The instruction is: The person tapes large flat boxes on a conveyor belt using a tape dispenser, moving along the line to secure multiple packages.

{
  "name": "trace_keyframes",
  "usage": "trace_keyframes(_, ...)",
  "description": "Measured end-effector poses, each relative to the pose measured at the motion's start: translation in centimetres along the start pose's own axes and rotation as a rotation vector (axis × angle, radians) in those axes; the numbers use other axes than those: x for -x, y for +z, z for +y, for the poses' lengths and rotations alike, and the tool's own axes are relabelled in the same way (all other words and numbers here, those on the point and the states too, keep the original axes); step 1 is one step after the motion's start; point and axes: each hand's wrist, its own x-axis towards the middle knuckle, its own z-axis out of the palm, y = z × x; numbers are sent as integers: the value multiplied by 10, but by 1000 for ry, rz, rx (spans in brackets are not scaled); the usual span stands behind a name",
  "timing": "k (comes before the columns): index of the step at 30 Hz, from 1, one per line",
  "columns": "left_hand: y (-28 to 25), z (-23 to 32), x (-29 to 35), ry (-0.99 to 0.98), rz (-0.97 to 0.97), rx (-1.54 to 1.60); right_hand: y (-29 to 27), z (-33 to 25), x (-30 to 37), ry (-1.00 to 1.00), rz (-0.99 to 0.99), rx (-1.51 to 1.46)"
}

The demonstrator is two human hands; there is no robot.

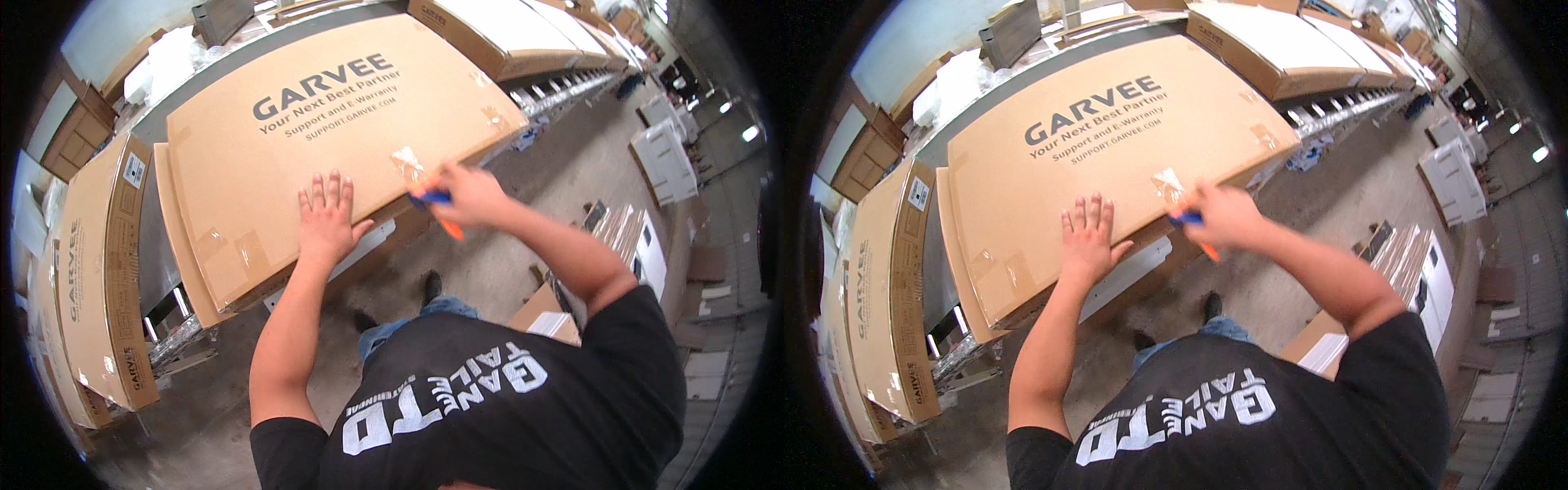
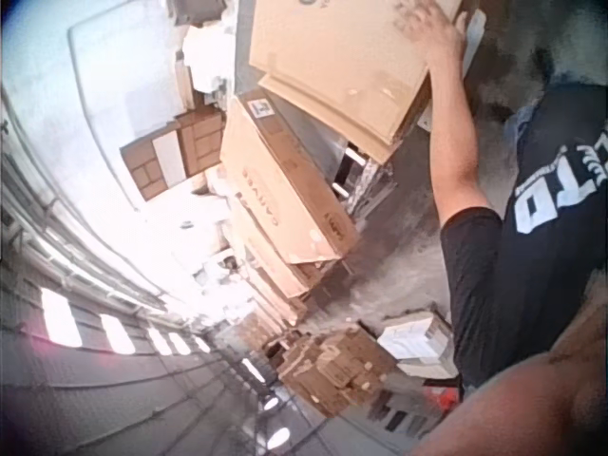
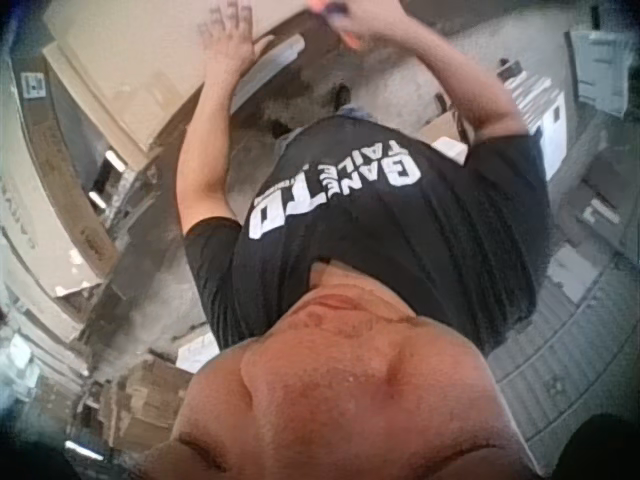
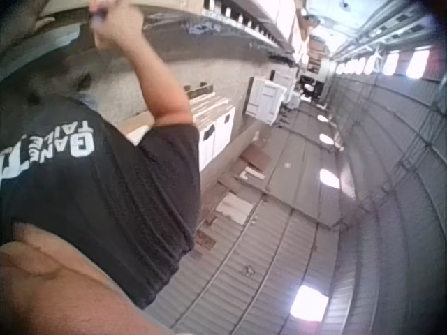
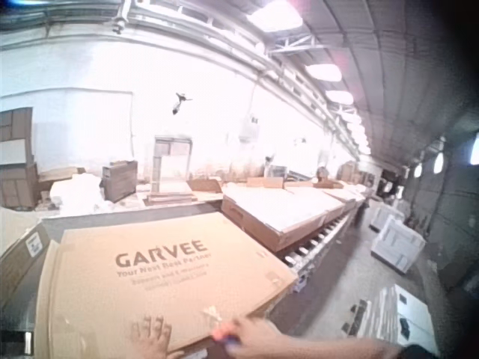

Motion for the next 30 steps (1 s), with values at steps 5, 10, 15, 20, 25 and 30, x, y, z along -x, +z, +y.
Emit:
trace_keyframes(5,6,4,-6,35,65,63,54,16,-8,62,6,-5)
trace_keyframes(10,-1,-5,-8,-21,22,76,156,10,-24,4,-310,375)
trace_keyframes(15,-3,-16,3,78,91,209,146,-9,18,-8,-264,-23)
trace_keyframes(20,-19,-80,65,173,-34,89,136,-19,42,-67,-183,-270)
trace_keyframes(25,-36,-168,174,-87,-65,-99,100,-55,71,-70,-9,-359)
trace_keyframes(30,-6,-183,187,-126,72,43,67,-142,76,-122,119,-242)
